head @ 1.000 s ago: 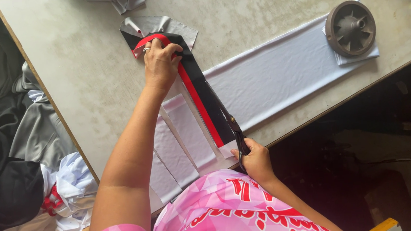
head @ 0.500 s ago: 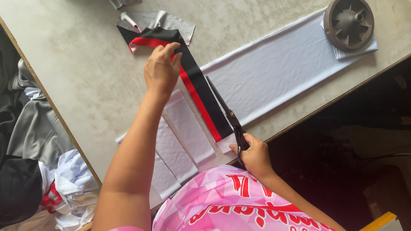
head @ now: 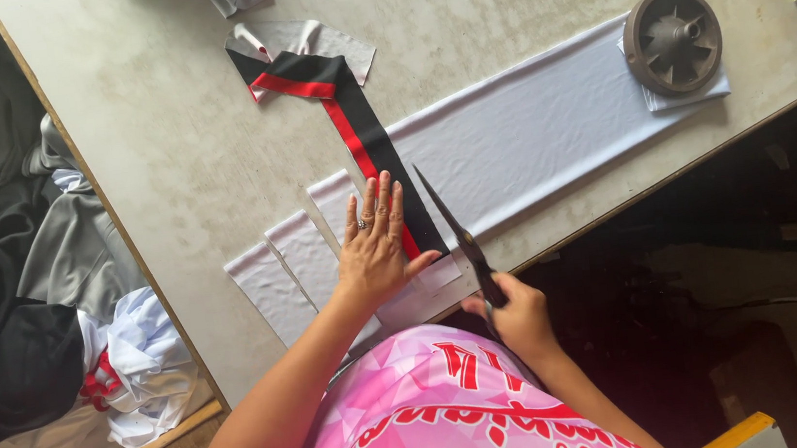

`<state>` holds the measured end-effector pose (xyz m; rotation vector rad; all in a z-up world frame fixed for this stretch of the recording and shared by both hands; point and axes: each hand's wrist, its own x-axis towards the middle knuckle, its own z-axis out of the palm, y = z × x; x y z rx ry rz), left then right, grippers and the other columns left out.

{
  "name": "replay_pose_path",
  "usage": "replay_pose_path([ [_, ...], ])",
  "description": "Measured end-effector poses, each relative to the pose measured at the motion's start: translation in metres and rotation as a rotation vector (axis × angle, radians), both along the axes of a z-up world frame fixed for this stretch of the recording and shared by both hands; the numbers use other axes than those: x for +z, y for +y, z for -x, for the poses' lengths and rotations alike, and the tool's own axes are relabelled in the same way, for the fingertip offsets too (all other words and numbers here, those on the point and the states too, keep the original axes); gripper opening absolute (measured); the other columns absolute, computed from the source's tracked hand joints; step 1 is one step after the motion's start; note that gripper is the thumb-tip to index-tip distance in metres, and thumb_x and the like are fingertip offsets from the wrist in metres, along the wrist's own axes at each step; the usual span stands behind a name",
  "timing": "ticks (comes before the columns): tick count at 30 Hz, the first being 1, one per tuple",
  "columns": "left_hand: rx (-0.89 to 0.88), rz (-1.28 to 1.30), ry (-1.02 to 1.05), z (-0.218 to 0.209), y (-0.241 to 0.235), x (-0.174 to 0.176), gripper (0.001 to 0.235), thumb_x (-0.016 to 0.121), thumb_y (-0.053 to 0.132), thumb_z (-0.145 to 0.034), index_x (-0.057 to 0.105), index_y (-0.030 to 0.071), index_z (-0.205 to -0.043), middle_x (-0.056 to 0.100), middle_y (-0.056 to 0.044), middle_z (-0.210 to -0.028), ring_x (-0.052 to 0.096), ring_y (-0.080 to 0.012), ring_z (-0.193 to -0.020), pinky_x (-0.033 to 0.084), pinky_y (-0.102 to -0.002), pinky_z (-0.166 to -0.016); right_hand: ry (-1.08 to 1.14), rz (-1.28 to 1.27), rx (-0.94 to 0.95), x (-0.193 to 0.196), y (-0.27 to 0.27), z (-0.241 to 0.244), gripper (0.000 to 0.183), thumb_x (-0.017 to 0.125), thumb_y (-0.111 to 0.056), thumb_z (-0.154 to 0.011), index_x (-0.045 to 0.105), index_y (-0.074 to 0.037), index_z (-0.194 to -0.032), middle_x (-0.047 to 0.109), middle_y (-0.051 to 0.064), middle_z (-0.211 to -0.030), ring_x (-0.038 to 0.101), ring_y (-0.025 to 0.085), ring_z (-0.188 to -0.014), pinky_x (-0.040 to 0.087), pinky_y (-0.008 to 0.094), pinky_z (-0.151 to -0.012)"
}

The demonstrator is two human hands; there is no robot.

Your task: Folding a large piece of white fabric and then cutting multiple strips from a red, black, and white patterned fabric band using scissors.

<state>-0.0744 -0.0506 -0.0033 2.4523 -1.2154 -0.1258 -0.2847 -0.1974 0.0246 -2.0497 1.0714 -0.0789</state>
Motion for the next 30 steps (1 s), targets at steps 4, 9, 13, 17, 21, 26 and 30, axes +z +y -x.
replay_pose_path([
  [4, -0.053, -0.053, -0.064, 0.000, 0.003, -0.001, 0.117, 0.042, 0.086, -0.089, 0.019, -0.001, -0.162, 0.012, -0.018, -0.172, 0.006, -0.0305, -0.160, -0.002, -0.049, -0.128, 0.127, -0.182, 0.289, 0.025, -0.022, 0.069, 0.044, 0.083, -0.055, -0.071, 0.063, -0.015, -0.075, 0.067, 0.003, -0.056, 0.059, 0.016, -0.056, 0.050, 0.033, -0.056],
  [9, -0.059, -0.069, -0.156, -0.001, 0.001, -0.007, 0.119, 0.040, 0.088, -0.088, 0.019, -0.003, -0.162, 0.013, -0.020, -0.171, 0.008, -0.0319, -0.160, 0.002, -0.050, -0.130, 0.381, -0.566, 0.134, 0.052, -0.017, 0.106, 0.016, 0.057, -0.002, -0.089, 0.058, -0.007, -0.074, 0.066, 0.001, -0.062, 0.056, 0.011, -0.062, 0.047, 0.029, -0.059],
  [13, -0.063, -0.113, -0.159, -0.001, 0.000, -0.008, 0.121, 0.038, 0.089, -0.087, 0.017, -0.003, -0.162, 0.011, -0.020, -0.171, 0.006, -0.0316, -0.160, 0.001, -0.050, -0.130, 0.323, -0.621, 0.245, 0.016, -0.021, 0.116, 0.030, 0.056, -0.039, -0.080, 0.057, -0.012, -0.068, 0.057, -0.003, -0.064, 0.052, 0.009, -0.061, 0.043, 0.029, -0.055],
  [17, -0.056, -0.097, -0.155, 0.000, 0.001, -0.005, 0.121, 0.036, 0.090, -0.087, 0.018, -0.003, -0.162, 0.013, -0.019, -0.171, 0.007, -0.0305, -0.160, 0.000, -0.049, -0.130, 0.197, -0.532, 0.392, -0.015, -0.014, 0.096, 0.075, 0.040, -0.089, -0.069, 0.050, -0.015, -0.069, 0.051, -0.005, -0.069, 0.045, 0.010, -0.066, 0.040, 0.031, -0.058],
  [21, -0.047, -0.118, -0.182, 0.000, 0.000, -0.002, 0.121, 0.034, 0.091, -0.087, 0.019, -0.003, -0.162, 0.014, -0.019, -0.171, 0.008, -0.0295, -0.160, 0.001, -0.049, -0.130, 0.218, -0.519, 0.401, -0.013, -0.009, 0.079, 0.041, 0.057, -0.049, -0.096, 0.052, -0.017, -0.072, 0.057, -0.006, -0.073, 0.051, 0.009, -0.071, 0.046, 0.030, -0.066],
  [26, -0.047, -0.111, -0.160, 0.000, 0.000, -0.002, 0.121, 0.036, 0.090, -0.087, 0.017, -0.003, -0.162, 0.013, -0.019, -0.171, 0.009, -0.0301, -0.160, 0.001, -0.050, -0.130, 0.234, -0.499, 0.382, -0.006, -0.004, 0.069, 0.027, 0.060, -0.033, -0.095, 0.055, -0.017, -0.074, 0.059, -0.004, -0.073, 0.052, 0.009, -0.070, 0.047, 0.029, -0.066],
  [30, -0.048, -0.090, -0.168, 0.000, 0.002, 0.000, 0.121, 0.034, 0.090, -0.088, 0.019, -0.004, -0.162, 0.016, -0.020, -0.171, 0.011, -0.0308, -0.160, 0.003, -0.050, -0.130, 0.202, -0.525, 0.371, -0.007, -0.002, 0.068, 0.023, 0.060, -0.025, -0.095, 0.054, -0.018, -0.074, 0.056, -0.005, -0.073, 0.049, 0.008, -0.069, 0.044, 0.028, -0.064],
])
